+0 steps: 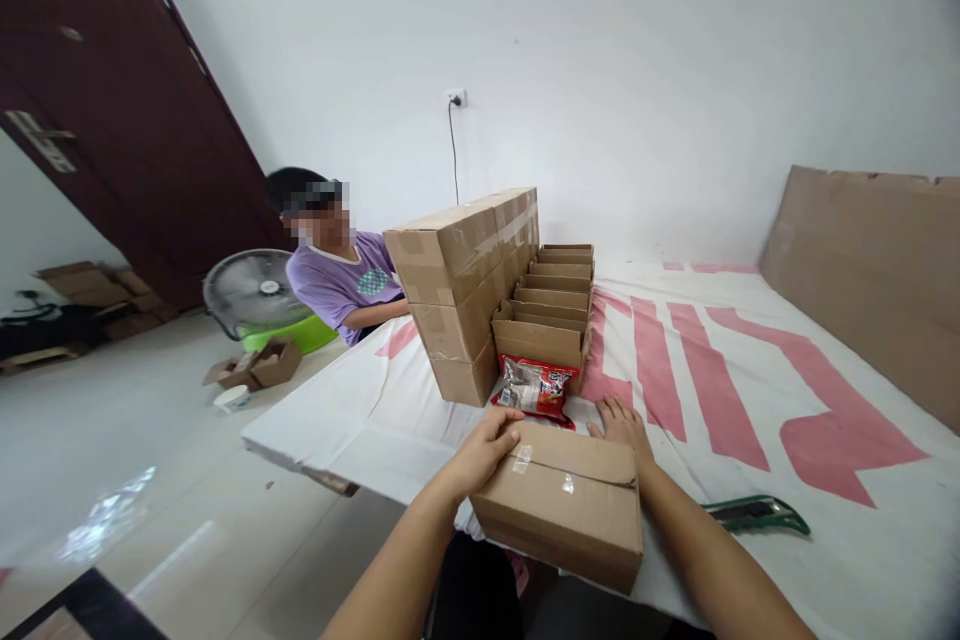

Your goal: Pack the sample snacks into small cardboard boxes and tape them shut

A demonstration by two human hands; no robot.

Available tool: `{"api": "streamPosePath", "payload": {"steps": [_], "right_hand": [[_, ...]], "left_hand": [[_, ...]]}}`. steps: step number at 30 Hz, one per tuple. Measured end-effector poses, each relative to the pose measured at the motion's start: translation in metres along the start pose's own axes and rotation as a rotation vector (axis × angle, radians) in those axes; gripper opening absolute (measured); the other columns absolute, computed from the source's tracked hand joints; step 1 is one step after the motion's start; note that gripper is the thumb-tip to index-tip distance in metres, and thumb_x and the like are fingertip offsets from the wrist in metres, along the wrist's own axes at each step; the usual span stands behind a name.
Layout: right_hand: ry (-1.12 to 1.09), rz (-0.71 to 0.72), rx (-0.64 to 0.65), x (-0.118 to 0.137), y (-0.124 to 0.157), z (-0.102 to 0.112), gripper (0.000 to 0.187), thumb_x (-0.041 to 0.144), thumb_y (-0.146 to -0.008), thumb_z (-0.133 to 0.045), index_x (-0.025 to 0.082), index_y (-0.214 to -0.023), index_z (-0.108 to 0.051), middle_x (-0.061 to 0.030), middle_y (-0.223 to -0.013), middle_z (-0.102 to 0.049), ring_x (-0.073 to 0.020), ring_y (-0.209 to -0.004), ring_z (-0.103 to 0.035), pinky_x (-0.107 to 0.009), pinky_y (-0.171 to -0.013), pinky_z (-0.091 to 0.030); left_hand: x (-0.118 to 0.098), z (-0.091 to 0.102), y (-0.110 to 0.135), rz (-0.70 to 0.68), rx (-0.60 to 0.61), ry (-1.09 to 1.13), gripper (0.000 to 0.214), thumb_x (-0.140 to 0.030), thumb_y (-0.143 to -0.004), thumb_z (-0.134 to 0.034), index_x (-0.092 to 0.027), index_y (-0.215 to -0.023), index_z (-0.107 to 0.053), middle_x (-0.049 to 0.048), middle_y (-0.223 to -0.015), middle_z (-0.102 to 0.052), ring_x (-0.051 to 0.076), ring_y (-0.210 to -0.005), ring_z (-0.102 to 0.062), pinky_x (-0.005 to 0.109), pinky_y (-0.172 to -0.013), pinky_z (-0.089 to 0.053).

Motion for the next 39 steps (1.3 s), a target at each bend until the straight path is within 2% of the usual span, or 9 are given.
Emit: {"api": "streamPosePath", "payload": {"steps": [10, 25, 28, 31, 33, 36, 39], "right_hand": [[-0.002, 0.013, -0.014, -0.001, 0.000, -0.001, 0.055, 0.040, -0.094, -0.044, 0.013, -0.142, -0.048, -0.0147, -0.152, -0.044, -0.0282, -0.141, -0.035, -0.041, -0.114, -0.023], [-0.056, 0.006, 0.005, -0.002, -0.001, -0.003, 0.054, 0.039, -0.096, -0.047, 0.012, -0.143, -0.047, -0.0163, -0.153, -0.042, -0.0290, -0.144, -0.032, -0.042, -0.117, -0.020], [-0.086, 0.009, 0.029, -0.002, -0.005, 0.000, 0.051, 0.039, -0.096, -0.052, 0.016, -0.141, -0.048, -0.0145, -0.153, -0.042, -0.0293, -0.143, -0.033, -0.048, -0.117, -0.022], [-0.136, 0.038, 0.101, -0.008, -0.009, 0.014, 0.042, 0.040, -0.094, -0.060, 0.019, -0.131, -0.056, -0.0107, -0.144, -0.051, -0.0286, -0.132, -0.047, -0.055, -0.111, -0.035], [-0.182, 0.065, 0.148, -0.018, -0.006, 0.029, 0.036, 0.039, -0.094, -0.060, 0.018, -0.124, -0.060, -0.0093, -0.134, -0.058, -0.0259, -0.122, -0.056, -0.052, -0.105, -0.043], [-0.241, 0.080, 0.179, -0.045, 0.011, 0.058, 0.033, 0.034, -0.096, -0.056, 0.018, -0.125, -0.061, -0.0098, -0.131, -0.062, -0.0236, -0.121, -0.058, -0.047, -0.105, -0.044], [-0.246, 0.061, 0.237, -0.083, 0.043, 0.084, 0.035, 0.027, -0.091, -0.055, 0.018, -0.124, -0.064, -0.0110, -0.131, -0.065, -0.0235, -0.122, -0.059, -0.039, -0.105, -0.044]], "left_hand": [[0.001, -0.001, 0.000, -0.007, -0.004, 0.041, 0.031, -0.030, -0.082, -0.055, -0.019, -0.110, -0.062, 0.0078, -0.111, -0.062, 0.026, -0.108, -0.055, 0.038, -0.101, -0.039], [-0.002, -0.002, -0.002, 0.014, 0.003, 0.021, 0.033, -0.030, -0.081, -0.052, -0.017, -0.111, -0.060, 0.0107, -0.113, -0.061, 0.028, -0.109, -0.055, 0.041, -0.100, -0.040], [-0.002, -0.002, -0.003, 0.010, 0.001, 0.014, 0.034, -0.030, -0.080, -0.053, -0.017, -0.110, -0.061, 0.0107, -0.112, -0.062, 0.028, -0.109, -0.056, 0.040, -0.100, -0.040], [-0.002, -0.001, -0.003, 0.002, -0.003, 0.010, 0.034, -0.030, -0.079, -0.054, -0.016, -0.109, -0.062, 0.0109, -0.111, -0.063, 0.029, -0.108, -0.056, 0.041, -0.100, -0.040], [-0.001, -0.001, -0.003, -0.003, -0.008, 0.014, 0.034, -0.031, -0.079, -0.054, -0.016, -0.109, -0.062, 0.0110, -0.110, -0.064, 0.029, -0.108, -0.057, 0.042, -0.100, -0.041], [0.001, -0.001, -0.003, -0.007, -0.012, 0.033, 0.033, -0.032, -0.078, -0.055, -0.017, -0.107, -0.062, 0.0107, -0.110, -0.065, 0.029, -0.107, -0.057, 0.042, -0.099, -0.041], [0.002, -0.002, -0.005, -0.006, -0.012, 0.066, 0.033, -0.031, -0.077, -0.057, -0.017, -0.106, -0.063, 0.0100, -0.110, -0.065, 0.029, -0.109, -0.057, 0.042, -0.101, -0.040]]}}
Point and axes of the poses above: each hand's wrist, its own y-axis away from the middle knuckle, its own z-axis out of the back of the hand, x = y × z, the point moved 1 cm from there along -y, towards the middle knuckle
